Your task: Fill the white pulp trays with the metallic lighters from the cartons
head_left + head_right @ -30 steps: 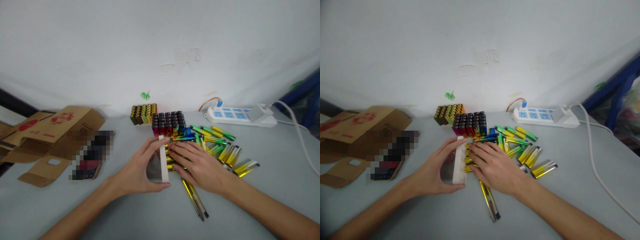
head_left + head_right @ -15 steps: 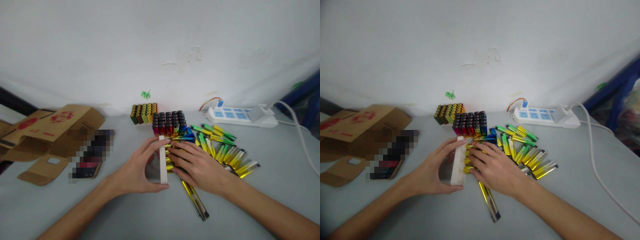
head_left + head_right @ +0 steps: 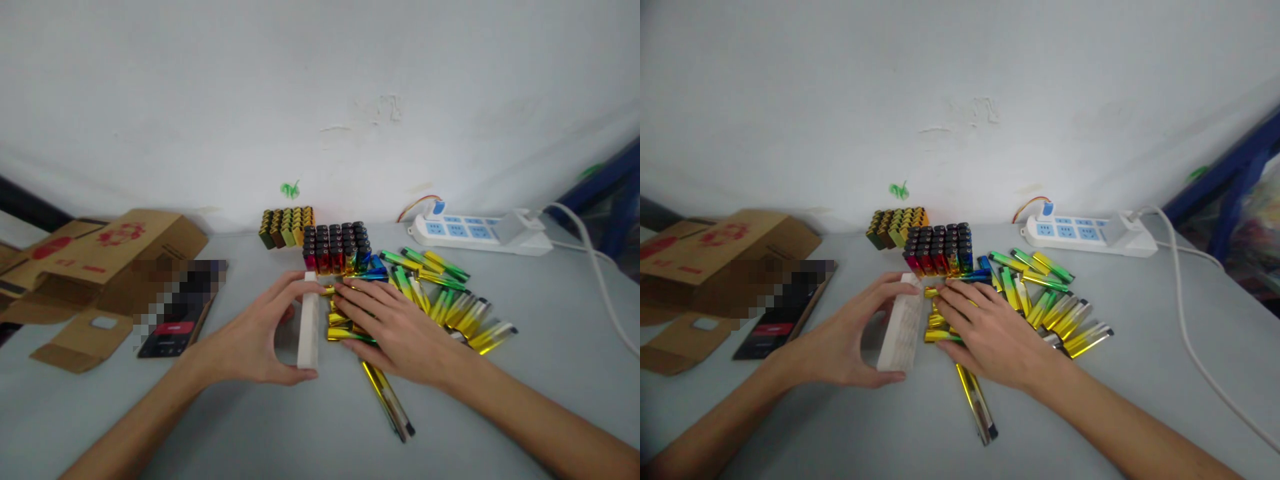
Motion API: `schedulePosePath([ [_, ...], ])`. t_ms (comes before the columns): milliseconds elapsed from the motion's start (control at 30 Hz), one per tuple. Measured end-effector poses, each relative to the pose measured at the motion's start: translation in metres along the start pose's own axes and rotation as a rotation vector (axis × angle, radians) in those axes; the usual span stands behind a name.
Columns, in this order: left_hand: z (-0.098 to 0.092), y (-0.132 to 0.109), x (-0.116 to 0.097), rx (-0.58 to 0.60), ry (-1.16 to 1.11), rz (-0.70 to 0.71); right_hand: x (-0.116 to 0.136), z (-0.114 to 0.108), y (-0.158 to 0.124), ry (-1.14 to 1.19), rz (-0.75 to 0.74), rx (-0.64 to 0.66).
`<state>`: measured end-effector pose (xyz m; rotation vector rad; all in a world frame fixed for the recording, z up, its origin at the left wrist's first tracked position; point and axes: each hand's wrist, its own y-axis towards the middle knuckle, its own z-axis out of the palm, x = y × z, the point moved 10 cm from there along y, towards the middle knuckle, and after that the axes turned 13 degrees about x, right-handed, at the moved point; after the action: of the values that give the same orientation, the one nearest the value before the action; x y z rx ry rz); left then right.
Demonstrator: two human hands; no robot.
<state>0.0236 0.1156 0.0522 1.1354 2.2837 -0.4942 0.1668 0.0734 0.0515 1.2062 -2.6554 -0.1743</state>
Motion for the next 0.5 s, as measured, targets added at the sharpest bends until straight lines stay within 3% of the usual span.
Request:
schedulePosePath([
  [200, -0.013, -0.004, 0.009, 0.011, 0.111, -0.033, -0.004, 0.002, 0.0, 0.007, 0.038, 0.051],
  [500, -0.051, -0.015, 0.052, -0.086, 0.239, -0.126, -0.017, -0.009, -0.004, 0.004, 0.047, 0.045],
])
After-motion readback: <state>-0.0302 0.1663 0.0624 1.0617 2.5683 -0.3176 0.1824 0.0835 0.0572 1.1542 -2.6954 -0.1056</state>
